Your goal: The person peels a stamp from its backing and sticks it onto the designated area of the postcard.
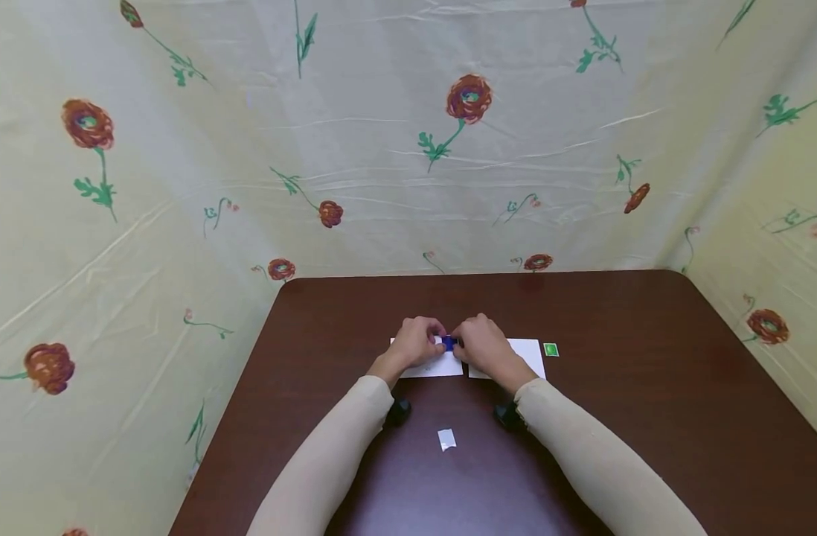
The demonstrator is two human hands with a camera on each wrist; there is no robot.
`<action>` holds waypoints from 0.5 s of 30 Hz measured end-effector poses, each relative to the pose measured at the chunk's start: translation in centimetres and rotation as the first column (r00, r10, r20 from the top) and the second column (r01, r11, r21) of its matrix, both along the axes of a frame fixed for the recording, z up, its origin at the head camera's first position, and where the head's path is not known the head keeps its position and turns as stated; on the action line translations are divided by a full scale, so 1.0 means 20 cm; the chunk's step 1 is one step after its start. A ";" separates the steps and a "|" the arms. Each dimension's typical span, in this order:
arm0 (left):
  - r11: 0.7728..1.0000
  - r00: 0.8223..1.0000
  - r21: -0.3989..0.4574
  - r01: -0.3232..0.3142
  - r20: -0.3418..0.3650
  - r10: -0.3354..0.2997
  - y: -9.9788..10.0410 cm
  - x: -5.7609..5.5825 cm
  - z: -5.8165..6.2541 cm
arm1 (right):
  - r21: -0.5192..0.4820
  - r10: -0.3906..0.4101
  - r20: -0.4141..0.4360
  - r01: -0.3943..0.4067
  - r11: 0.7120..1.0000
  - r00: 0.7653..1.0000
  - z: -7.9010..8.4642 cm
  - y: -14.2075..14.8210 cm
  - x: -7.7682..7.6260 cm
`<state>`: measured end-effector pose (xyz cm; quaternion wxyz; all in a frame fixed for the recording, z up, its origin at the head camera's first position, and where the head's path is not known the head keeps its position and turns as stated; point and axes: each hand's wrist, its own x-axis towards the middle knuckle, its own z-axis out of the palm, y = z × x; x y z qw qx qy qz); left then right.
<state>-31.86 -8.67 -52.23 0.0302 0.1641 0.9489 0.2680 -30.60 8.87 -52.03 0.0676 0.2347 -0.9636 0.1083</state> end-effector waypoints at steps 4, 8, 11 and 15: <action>1.000 1.000 -0.028 -0.012 0.002 0.013 0.00 0.01 0.02 | 0.031 0.062 -0.046 -0.061 0.998 0.997 0.02 -0.01 0.01; 0.998 1.000 -0.064 -0.001 0.030 0.003 0.01 0.02 0.06 | -0.010 0.098 -0.025 -0.099 0.995 0.995 0.04 0.01 0.02; 0.997 0.998 -0.071 0.043 0.041 -0.040 0.01 0.02 0.07 | -0.095 0.092 -0.028 -0.094 0.991 0.995 0.06 0.06 0.03; 0.996 0.997 -0.047 0.081 -0.004 -0.082 -0.03 0.04 0.06 | -0.182 0.049 -0.058 -0.059 0.981 0.997 0.08 0.18 0.08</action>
